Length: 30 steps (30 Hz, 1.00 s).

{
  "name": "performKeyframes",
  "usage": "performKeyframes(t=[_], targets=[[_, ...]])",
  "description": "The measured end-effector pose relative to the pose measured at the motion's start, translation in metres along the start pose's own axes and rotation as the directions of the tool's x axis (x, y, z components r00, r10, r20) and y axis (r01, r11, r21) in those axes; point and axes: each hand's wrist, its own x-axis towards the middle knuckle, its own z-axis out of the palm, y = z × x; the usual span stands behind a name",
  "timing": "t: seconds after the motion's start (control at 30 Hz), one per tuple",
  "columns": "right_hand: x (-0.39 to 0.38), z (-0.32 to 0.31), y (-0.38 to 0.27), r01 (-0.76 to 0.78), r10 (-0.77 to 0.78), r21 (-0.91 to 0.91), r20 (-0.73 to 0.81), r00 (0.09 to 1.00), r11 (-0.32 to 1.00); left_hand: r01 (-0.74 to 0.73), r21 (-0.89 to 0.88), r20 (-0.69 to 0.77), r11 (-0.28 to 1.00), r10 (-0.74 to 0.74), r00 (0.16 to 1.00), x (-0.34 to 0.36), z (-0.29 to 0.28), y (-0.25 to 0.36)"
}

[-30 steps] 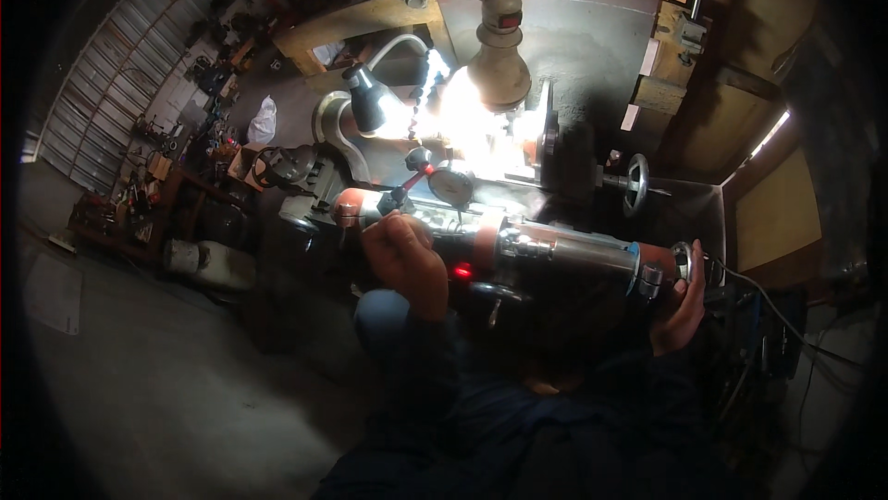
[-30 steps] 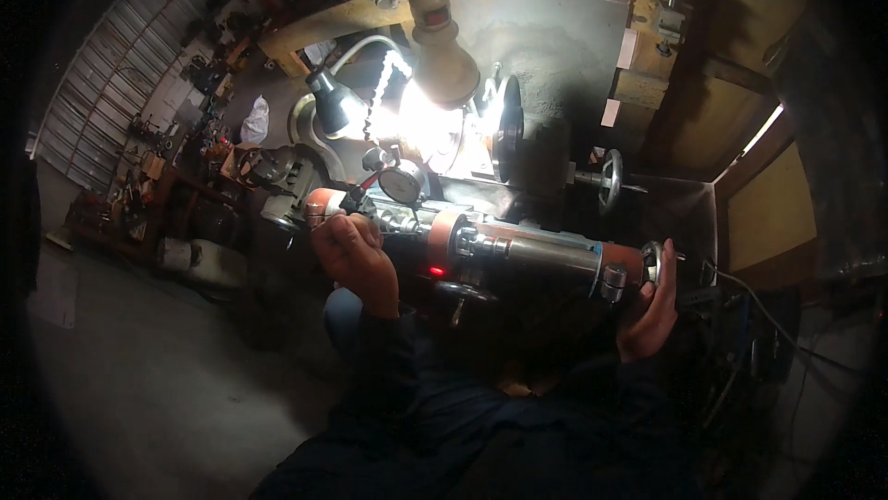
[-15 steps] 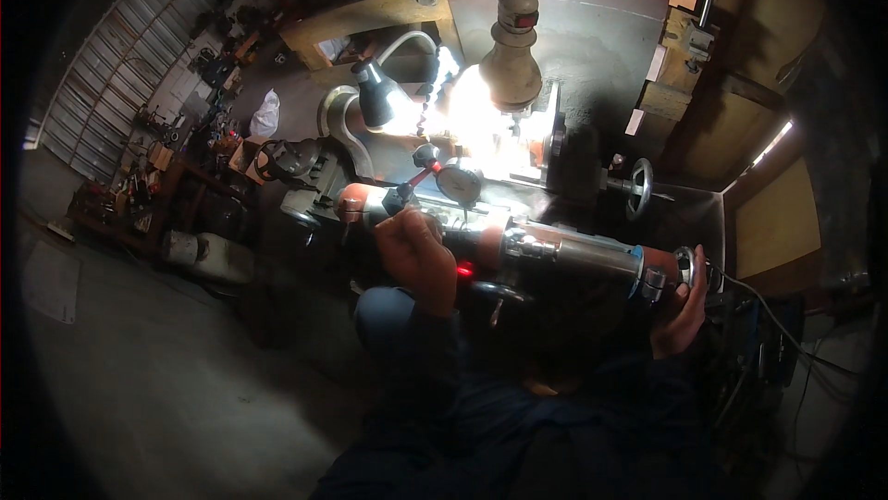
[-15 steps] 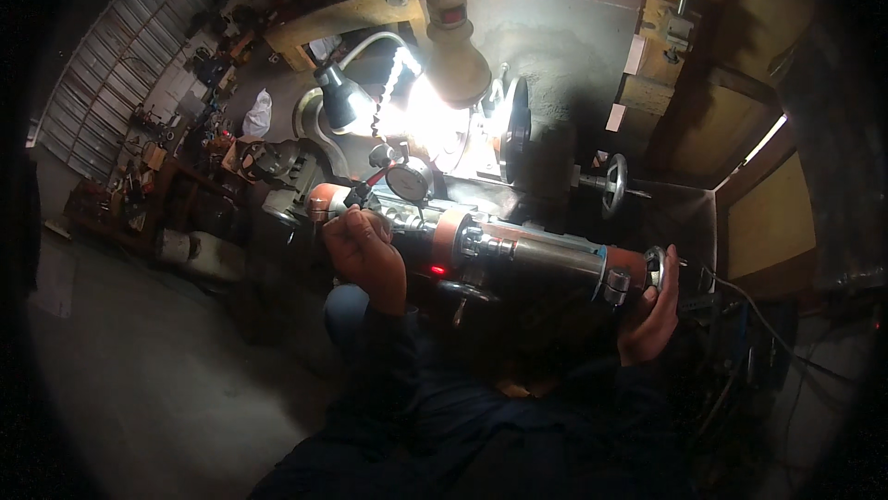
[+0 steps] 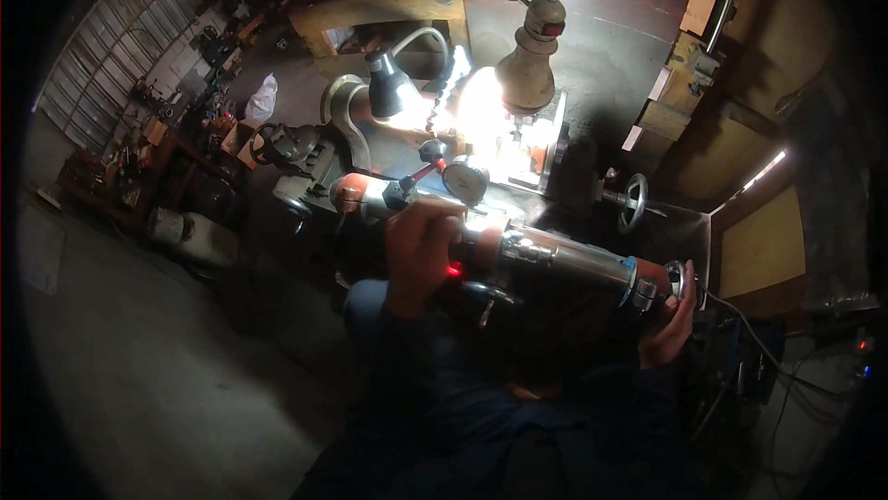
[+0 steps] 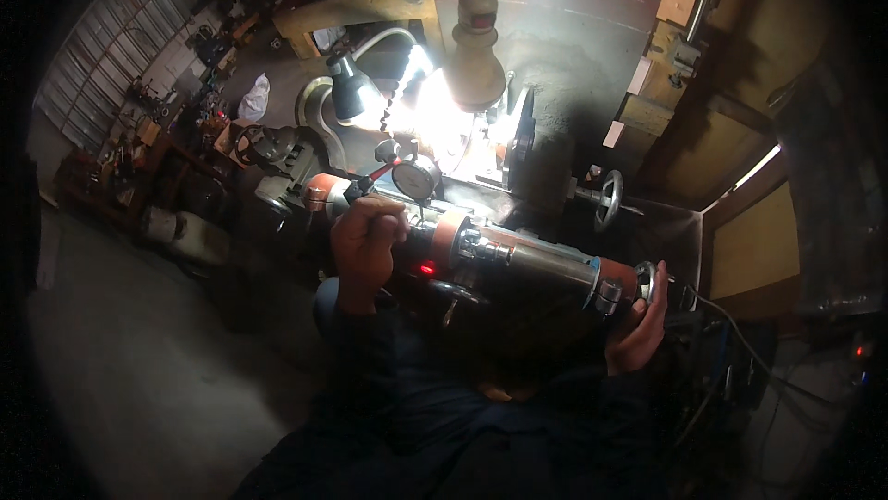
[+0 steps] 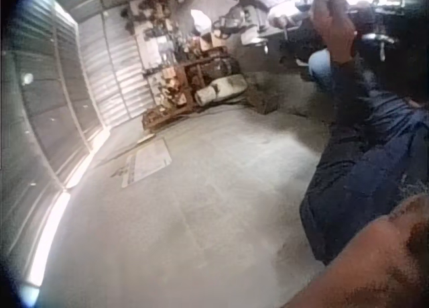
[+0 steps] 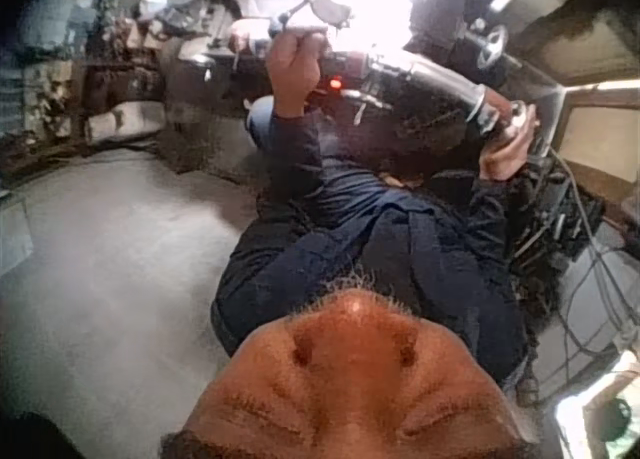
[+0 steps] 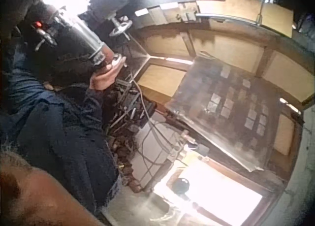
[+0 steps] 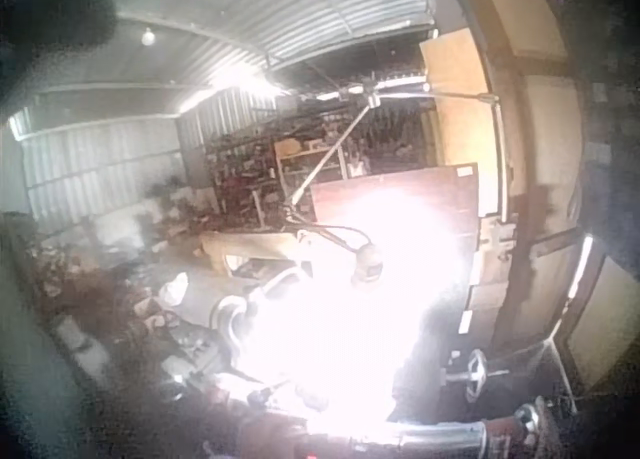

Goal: Using a dial indicator and tools to calibrate or repair a piece of precision machinery.

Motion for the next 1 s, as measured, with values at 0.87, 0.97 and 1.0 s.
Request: performKeyframes(t=[0.87, 0.97, 1.0], targets=[[-0.018, -0.043, 0.125, -0.057, 0.058, -0.016, 0.451, 0.891, 0.998, -0.083, -0.183, -0.443, 0.980, -0.007, 0.897, -0.003, -0.009, -0.016], [-0.022, -0.057, 0.126, -0.397, 0.414, -0.157, 0.552, 0.724, 0.904, -0.076, -0.230, -0.447, 0.970, -0.035, 0.894, -0.004, -0.009, -0.019], [-0.022, -0.062, 0.125, -0.392, 0.412, -0.166, 0.571, 0.710, 0.905, -0.082, -0.216, -0.462, 0.973, -0.028, 0.886, -0.003, -0.010, -0.019]])
